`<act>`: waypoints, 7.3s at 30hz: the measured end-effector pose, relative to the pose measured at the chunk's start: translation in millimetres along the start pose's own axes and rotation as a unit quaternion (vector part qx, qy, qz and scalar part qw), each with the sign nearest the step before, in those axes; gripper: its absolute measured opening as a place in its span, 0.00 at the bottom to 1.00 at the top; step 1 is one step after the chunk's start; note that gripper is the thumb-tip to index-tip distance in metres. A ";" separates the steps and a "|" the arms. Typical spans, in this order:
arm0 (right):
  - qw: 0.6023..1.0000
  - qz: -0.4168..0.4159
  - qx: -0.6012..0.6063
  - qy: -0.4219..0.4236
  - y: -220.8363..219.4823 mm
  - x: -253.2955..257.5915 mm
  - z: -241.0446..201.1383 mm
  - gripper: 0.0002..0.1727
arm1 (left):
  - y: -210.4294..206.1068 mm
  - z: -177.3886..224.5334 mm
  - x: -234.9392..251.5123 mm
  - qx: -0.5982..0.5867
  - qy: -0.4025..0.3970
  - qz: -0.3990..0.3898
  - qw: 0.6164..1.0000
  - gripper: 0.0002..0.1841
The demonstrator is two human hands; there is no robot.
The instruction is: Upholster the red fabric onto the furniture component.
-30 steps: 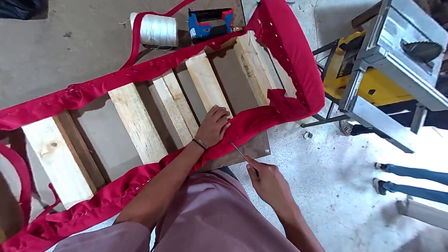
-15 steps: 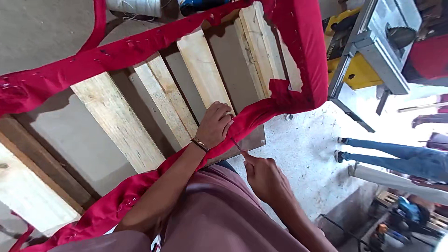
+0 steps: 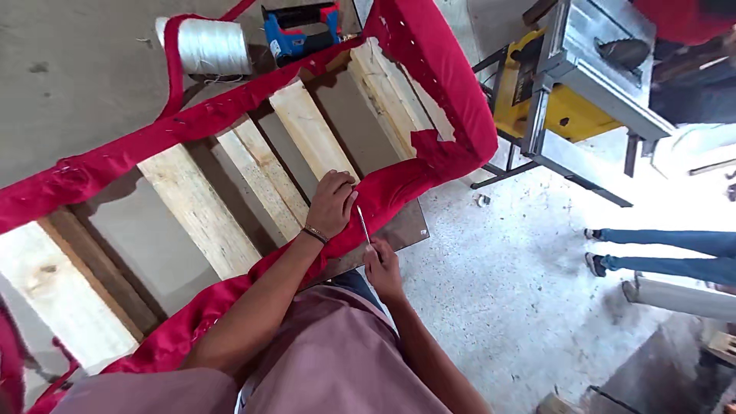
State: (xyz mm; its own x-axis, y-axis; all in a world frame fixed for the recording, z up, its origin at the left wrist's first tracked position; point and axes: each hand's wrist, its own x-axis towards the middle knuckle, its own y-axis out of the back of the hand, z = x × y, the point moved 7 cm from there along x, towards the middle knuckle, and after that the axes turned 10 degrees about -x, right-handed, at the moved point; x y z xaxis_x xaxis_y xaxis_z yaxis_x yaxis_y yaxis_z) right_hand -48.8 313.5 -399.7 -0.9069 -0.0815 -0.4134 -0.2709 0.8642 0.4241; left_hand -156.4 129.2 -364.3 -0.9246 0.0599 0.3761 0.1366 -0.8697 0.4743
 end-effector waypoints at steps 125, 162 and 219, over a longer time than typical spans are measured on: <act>0.988 0.031 -0.061 0.141 202.5 56.9 0.3 0.20 | -78.4 55.9 80.7 -0.075 0.314 -0.235 0.917 0.16; 0.766 -0.204 -0.595 -0.136 127.9 76.1 -155.0 0.21 | -70.3 20.2 64.9 0.053 0.100 -0.033 0.993 0.09; 0.976 0.105 0.163 0.099 235.3 75.6 -55.3 0.19 | -114.6 91.9 67.6 0.131 0.148 -0.051 0.979 0.08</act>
State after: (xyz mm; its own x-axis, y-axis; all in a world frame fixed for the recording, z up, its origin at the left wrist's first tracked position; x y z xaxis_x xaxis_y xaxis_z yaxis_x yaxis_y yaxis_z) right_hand -199.0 483.2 -286.7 -0.9849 0.0486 -0.1663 0.0163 0.9816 0.1904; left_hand -201.9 278.0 -320.0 -0.9954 -0.0387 0.0873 0.0889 -0.7083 0.7002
